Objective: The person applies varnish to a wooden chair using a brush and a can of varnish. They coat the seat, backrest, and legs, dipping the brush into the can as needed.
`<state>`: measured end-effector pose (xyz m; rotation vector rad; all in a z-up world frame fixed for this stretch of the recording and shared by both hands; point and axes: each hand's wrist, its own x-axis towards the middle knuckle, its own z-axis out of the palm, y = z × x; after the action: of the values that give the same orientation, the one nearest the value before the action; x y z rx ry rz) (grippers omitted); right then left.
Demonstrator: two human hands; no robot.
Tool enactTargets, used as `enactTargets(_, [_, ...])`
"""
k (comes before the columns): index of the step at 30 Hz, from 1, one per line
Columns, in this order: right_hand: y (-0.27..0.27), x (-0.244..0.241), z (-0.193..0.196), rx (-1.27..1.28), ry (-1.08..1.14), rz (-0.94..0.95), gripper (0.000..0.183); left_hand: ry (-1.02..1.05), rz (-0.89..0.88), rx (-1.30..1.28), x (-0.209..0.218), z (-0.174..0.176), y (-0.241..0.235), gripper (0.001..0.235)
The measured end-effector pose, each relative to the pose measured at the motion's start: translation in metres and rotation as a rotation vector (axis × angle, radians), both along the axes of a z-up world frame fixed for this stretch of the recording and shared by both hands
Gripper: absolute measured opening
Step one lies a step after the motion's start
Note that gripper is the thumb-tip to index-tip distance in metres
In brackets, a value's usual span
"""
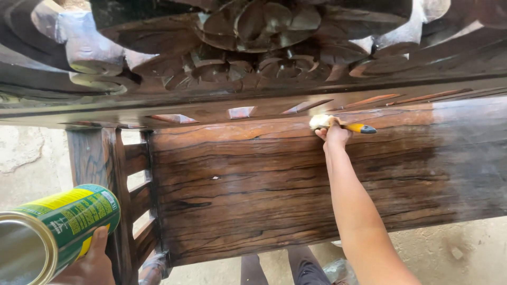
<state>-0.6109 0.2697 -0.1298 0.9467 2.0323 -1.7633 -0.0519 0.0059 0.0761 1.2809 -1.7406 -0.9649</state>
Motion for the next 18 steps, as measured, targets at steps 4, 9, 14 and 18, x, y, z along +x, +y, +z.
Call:
enactTargets(4, [0.022,-0.024,-0.056,0.143,0.151,-0.093,0.040,0.171,0.056,0.062,0.023,-0.036,-0.003,0.058])
enactTargets(9, [-0.024,0.033,-0.091,-0.605,0.187,-0.067,0.031,0.230,0.072,0.002,-0.010,-0.008,0.002,0.082])
enactTargets(14, [-0.102,0.099,-0.101,-0.584,0.049,0.204,0.036,0.165,0.012,-0.111,0.027,-0.049,0.002,0.100])
enactTargets(18, [-0.123,0.107,-0.072,-0.205,0.080,0.391,0.019,0.207,0.056,-0.109,0.030,-0.055,-0.001,0.104])
